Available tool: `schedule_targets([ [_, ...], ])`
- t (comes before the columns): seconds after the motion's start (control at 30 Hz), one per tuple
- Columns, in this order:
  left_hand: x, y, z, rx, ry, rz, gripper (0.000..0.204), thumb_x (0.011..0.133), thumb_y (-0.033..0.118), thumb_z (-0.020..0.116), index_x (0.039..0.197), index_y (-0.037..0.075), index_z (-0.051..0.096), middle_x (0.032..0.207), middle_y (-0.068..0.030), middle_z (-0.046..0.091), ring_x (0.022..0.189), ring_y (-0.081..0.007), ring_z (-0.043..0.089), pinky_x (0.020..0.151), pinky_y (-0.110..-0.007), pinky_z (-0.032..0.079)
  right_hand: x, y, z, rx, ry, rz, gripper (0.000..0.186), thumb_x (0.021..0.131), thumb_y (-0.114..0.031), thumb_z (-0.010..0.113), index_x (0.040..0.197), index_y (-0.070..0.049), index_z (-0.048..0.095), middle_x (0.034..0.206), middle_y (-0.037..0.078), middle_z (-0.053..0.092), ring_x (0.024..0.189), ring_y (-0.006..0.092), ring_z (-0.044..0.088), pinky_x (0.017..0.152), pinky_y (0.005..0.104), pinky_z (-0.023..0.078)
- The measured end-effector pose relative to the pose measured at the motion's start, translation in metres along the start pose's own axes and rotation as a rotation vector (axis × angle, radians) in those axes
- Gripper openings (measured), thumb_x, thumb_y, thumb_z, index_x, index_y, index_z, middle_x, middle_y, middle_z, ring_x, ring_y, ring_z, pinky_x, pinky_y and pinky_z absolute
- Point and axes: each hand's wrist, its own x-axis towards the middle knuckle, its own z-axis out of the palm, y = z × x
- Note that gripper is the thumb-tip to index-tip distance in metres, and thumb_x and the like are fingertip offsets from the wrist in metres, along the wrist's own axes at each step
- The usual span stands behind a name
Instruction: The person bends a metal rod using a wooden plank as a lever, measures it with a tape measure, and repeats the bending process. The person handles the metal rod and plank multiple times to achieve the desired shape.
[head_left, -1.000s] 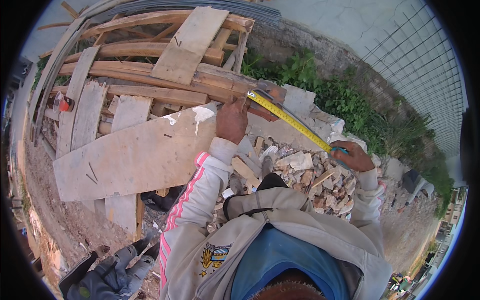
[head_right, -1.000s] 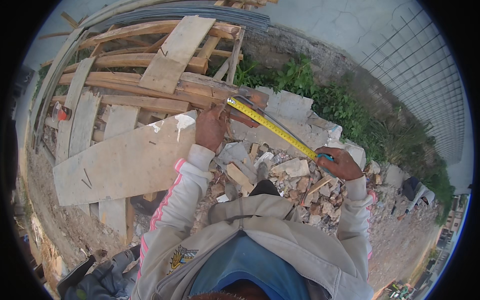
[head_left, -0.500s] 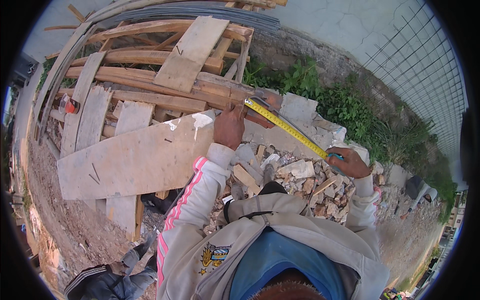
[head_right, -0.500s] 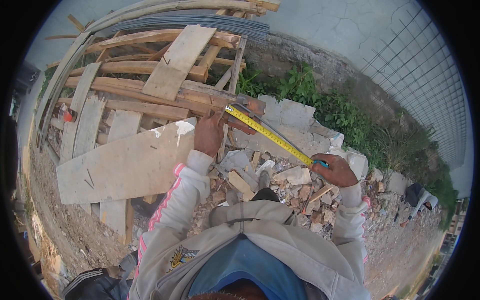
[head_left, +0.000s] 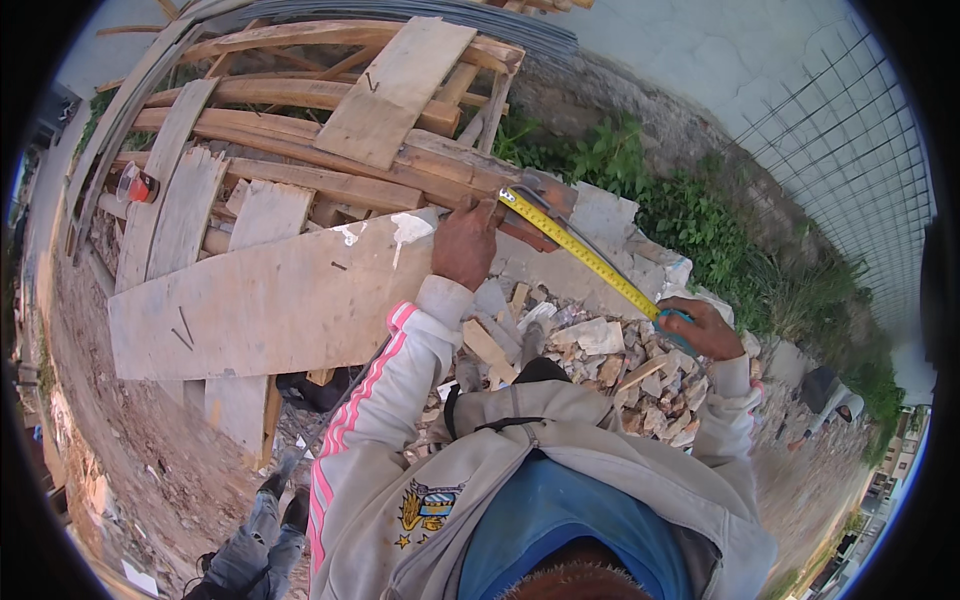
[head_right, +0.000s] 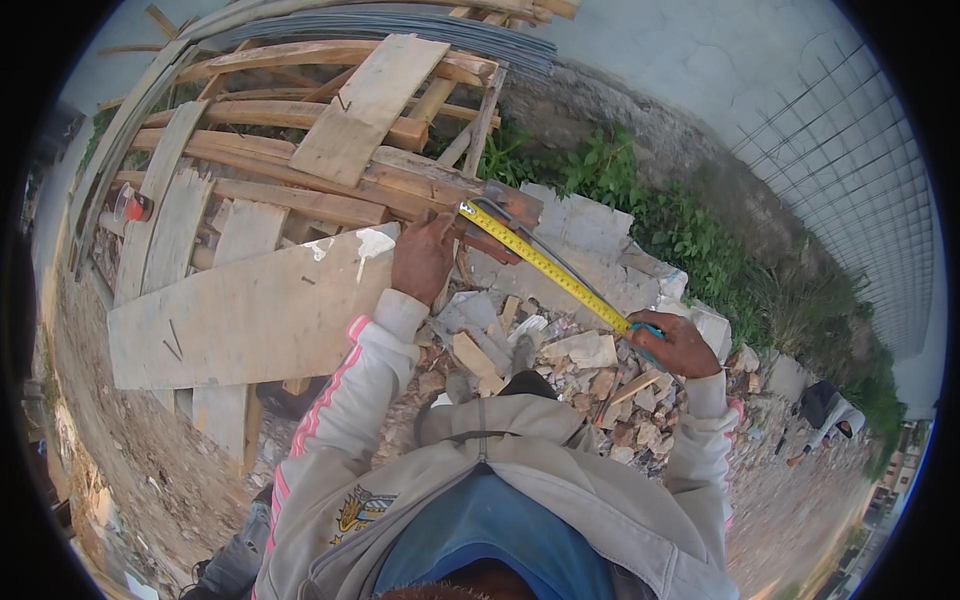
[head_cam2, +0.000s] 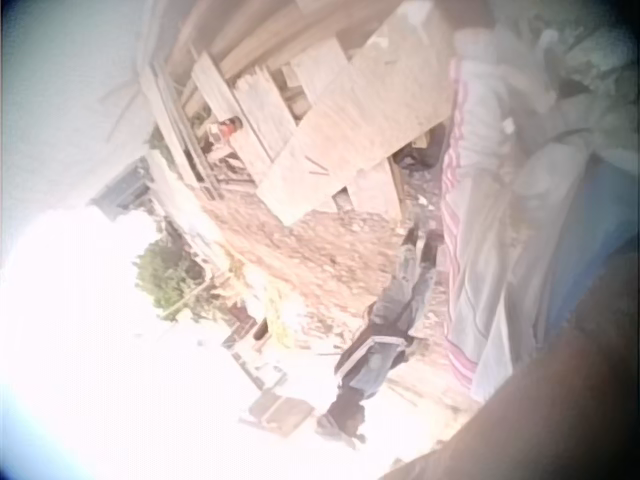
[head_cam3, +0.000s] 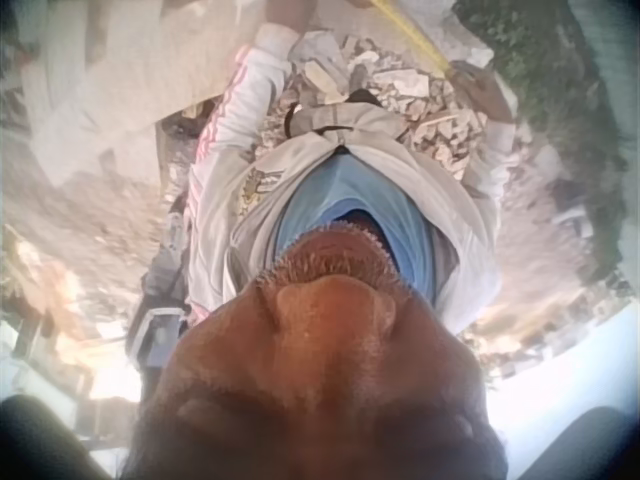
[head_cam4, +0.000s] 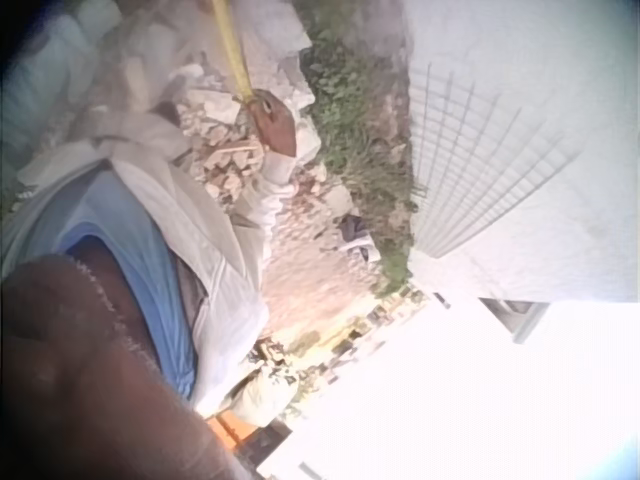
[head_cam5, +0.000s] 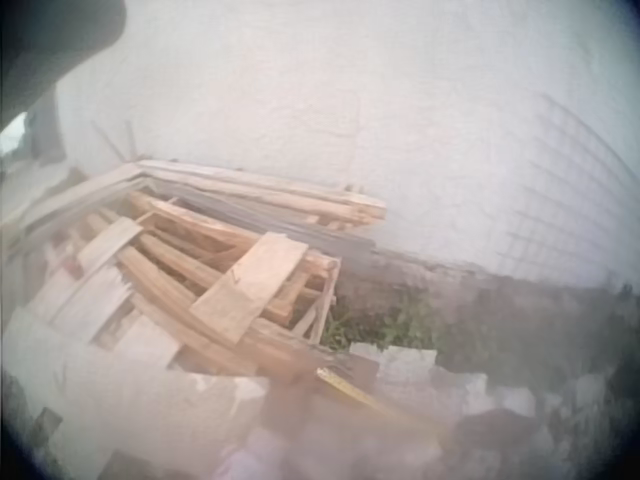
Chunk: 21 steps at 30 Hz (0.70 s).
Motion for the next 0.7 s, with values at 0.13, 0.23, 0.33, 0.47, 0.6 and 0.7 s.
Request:
schedule_targets([
  [0.13, 0.001, 0.002, -0.001, -0.034, 0.006, -0.019, 0.031, 0.092, 0.014, 0.061, 0.121, 0.004, 0.066, 0.104, -0.0256, 0.066, 0.092, -0.0428, 0.067, 0.080, -0.050, 0.056, -0.001, 0.000, 0.002, 0.044, 0.009, 0.012, 0.042, 0.089, -0.030, 0.067, 0.117, 0.000, 0.070, 0.099, 0.012, 0.072, 0.091, 0.0184, 0.066, 0.085, 0.0335, 0.051],
  [0.23, 0.003, -0.002, 0.005, -0.076, 0.039, -0.037, 0.030, 0.090, 0.015, 0.064, 0.117, 0.003, 0.068, 0.105, -0.0271, 0.067, 0.096, -0.0446, 0.066, 0.086, -0.051, 0.054, -0.001, 0.003, 0.004, 0.007, 0.039, -0.013, 0.043, 0.088, -0.031, 0.068, 0.117, 0.001, 0.070, 0.103, 0.014, 0.071, 0.093, 0.0193, 0.066, 0.086, 0.0346, 0.051],
  [0.33, 0.001, -0.007, 0.013, -0.075, 0.069, -0.043, 0.029, 0.090, 0.018, 0.066, 0.114, 0.001, 0.070, 0.105, -0.0276, 0.068, 0.098, -0.0452, 0.065, 0.090, -0.051, 0.053, -0.005, 0.002, 0.006, -0.058, 0.084, -0.039, 0.045, 0.087, -0.032, 0.069, 0.117, 0.001, 0.070, 0.107, 0.015, 0.071, 0.096, 0.0197, 0.066, 0.086, 0.0349, 0.052],
  [0.47, 0.002, -0.009, 0.014, -0.081, 0.064, -0.037, 0.027, 0.090, 0.017, 0.065, 0.111, 0.001, 0.070, 0.101, -0.0274, 0.069, 0.099, -0.0445, 0.065, 0.088, -0.051, 0.053, -0.014, 0.005, 0.012, -0.021, 0.138, -0.024, 0.047, 0.087, -0.034, 0.070, 0.119, 0.001, 0.070, 0.110, 0.016, 0.071, 0.102, 0.0211, 0.065, 0.090, 0.0353, 0.050],
  [0.6, 0.002, -0.006, 0.012, -0.070, 0.077, -0.099, 0.023, 0.089, 0.015, 0.064, 0.106, 0.001, 0.071, 0.096, -0.0270, 0.069, 0.093, -0.0443, 0.067, 0.083, -0.053, 0.054, -0.032, -0.008, 0.015, 0.056, 0.130, -0.047, 0.048, 0.087, -0.034, 0.069, 0.121, 0.000, 0.069, 0.118, 0.014, 0.068, 0.110, 0.0226, 0.062, 0.097, 0.0354, 0.047],
  [0.7, 0.003, -0.007, 0.012, -0.034, 0.067, -0.089, 0.022, 0.088, 0.015, 0.064, 0.104, 0.002, 0.072, 0.094, -0.0261, 0.069, 0.088, -0.0443, 0.067, 0.080, -0.053, 0.054, -0.047, -0.008, 0.020, 0.202, 0.137, -0.074, 0.048, 0.088, -0.032, 0.068, 0.125, -0.001, 0.067, 0.125, 0.013, 0.064, 0.115, 0.0233, 0.060, 0.101, 0.0362, 0.045],
])
